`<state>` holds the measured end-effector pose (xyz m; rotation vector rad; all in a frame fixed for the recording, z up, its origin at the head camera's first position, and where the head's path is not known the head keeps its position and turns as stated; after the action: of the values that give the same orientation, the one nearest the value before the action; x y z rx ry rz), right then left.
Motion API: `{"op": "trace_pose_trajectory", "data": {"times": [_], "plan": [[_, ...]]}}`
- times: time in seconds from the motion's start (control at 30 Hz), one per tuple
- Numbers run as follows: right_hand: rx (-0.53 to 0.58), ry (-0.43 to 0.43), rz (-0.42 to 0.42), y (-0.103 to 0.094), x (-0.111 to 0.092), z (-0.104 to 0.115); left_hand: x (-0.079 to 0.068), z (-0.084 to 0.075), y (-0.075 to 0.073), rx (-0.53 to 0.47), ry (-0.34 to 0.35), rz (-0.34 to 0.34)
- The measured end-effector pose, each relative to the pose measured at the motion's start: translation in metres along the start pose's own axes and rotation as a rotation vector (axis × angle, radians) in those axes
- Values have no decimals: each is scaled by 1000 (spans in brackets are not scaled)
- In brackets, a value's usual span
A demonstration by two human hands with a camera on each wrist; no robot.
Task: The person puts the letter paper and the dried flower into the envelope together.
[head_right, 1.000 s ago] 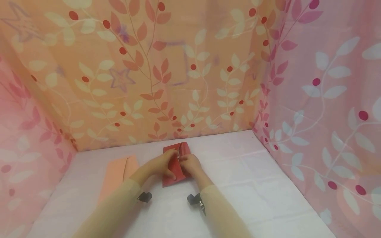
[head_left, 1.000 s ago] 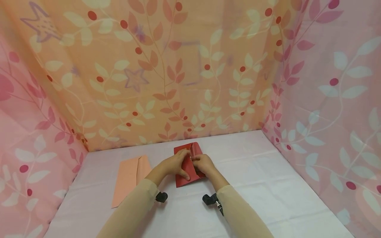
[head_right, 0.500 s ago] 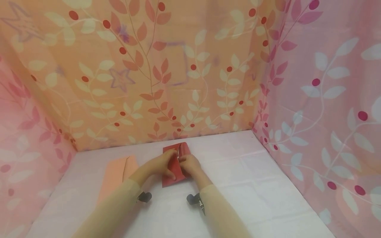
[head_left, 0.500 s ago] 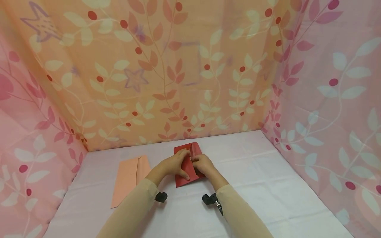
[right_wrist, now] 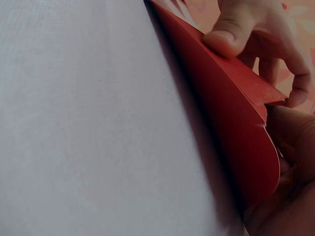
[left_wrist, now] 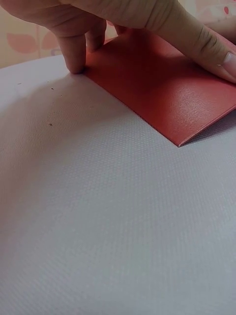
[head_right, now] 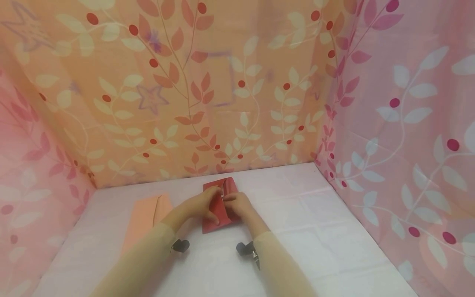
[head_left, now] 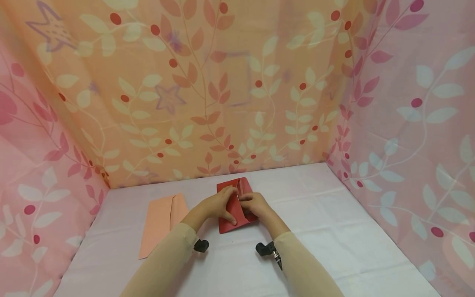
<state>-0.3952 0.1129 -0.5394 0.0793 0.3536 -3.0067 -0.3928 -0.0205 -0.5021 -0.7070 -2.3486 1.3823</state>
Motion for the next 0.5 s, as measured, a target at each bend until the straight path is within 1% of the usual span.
{"op": "trace_pose_trajectory", "data": {"times": [0.07,0.13,0.37,0.5], "plan": [[84,23,14,0,-1,-2,0,0,0,3,-2,0],[121,26,27,-2,-2,-3,1,0,0,6,-3,1],[155,-23,53,-7,-5,-1,0,1,1,13,-12,7],[155,-18,64,-10,-6,-3,-1,-1,1,14,-16,13]]}}
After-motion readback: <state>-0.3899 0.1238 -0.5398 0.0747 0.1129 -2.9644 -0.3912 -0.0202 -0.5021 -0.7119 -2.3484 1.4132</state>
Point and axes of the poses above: each hand's wrist, its own x-axis towards the middle knuckle, its own y-axis out of the palm, z = x × y, the point moved 9 cm from there along x, towards the middle knuckle, and after that the axes turned 6 degrees about -z, right-handed, at the moved point
